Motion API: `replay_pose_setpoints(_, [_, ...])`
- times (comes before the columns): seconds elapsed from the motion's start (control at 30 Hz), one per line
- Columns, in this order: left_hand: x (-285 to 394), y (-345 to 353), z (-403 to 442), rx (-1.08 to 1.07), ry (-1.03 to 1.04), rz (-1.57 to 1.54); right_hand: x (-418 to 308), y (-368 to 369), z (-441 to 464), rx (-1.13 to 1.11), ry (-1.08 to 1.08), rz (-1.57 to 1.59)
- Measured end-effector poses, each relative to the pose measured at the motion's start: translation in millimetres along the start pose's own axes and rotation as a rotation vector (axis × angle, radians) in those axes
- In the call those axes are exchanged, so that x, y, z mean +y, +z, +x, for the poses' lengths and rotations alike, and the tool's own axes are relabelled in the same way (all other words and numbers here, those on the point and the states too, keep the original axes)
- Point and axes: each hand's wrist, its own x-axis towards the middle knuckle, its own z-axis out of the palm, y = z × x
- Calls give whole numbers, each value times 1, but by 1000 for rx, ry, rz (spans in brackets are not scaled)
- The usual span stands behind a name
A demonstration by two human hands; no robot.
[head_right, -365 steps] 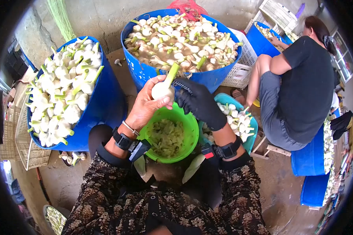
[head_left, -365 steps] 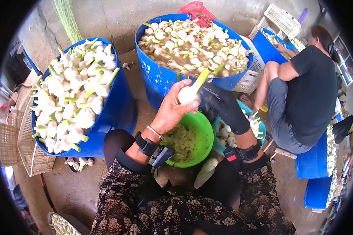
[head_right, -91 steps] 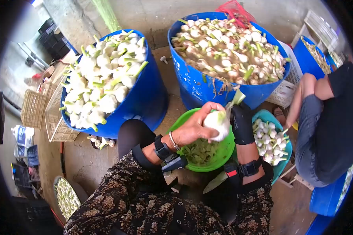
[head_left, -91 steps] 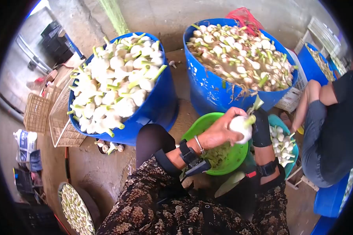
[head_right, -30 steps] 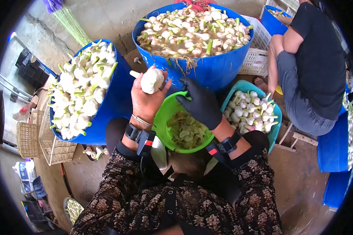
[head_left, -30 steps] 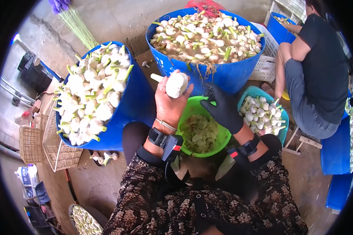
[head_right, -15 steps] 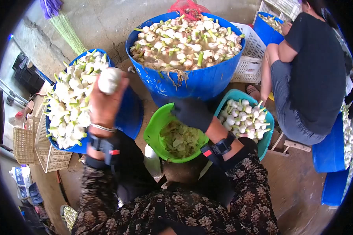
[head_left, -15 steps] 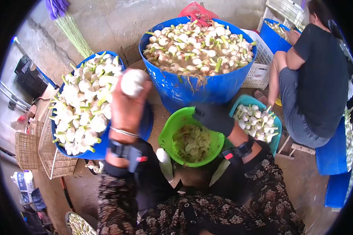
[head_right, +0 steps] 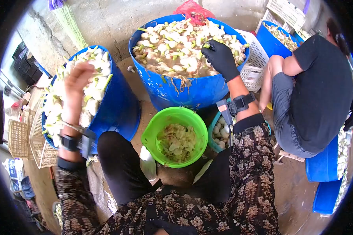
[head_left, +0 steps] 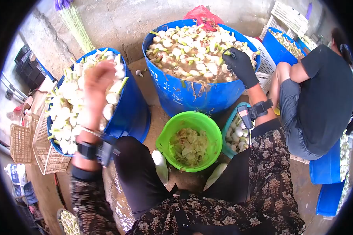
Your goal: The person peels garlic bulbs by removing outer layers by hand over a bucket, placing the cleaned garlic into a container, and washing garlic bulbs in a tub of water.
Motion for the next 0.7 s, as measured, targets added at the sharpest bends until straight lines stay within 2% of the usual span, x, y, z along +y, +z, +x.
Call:
replay_pose_setpoints(0.03, [8, 44, -23, -71, -149, -23, -8, 2, -2, 20, 40, 108])
replay_pose_setpoints(0.1, [-10, 99, -44, -245, -129, 0, -39, 2, -18, 42, 16, 154])
replay_pose_setpoints(0.17, [-32, 141, -54, -259, -49, 19, -52, 5, -33, -1, 65, 256])
replay_pose_setpoints(0.2, [-32, 156, -57, -285, -130, -117, -59, 11, -46, -11, -2, 288])
replay_pose_setpoints(0.27, [-30, 170, -65, -251, -207, -288, -69, 16, -62, -44, 63, 302])
replay_pose_setpoints(0.33, [-42, 182, -61, -320, -283, -522, -78, 29, -86, -58, 138, 420])
replay_pose_setpoints(0.37, [-46, 185, -65, -301, -243, -640, -76, 32, -92, -66, 202, 513])
replay_pose_setpoints(0.47, [-49, 177, -74, -328, -426, -953, -78, 27, -116, -149, 254, 751])
replay_pose_setpoints(0.6, [-42, 165, -73, -377, -401, -832, -86, 34, -144, -327, 294, 498])
replay_pose_setpoints(0.7, [-51, 166, -76, -402, -272, -598, -75, 42, -145, -304, 228, 469])
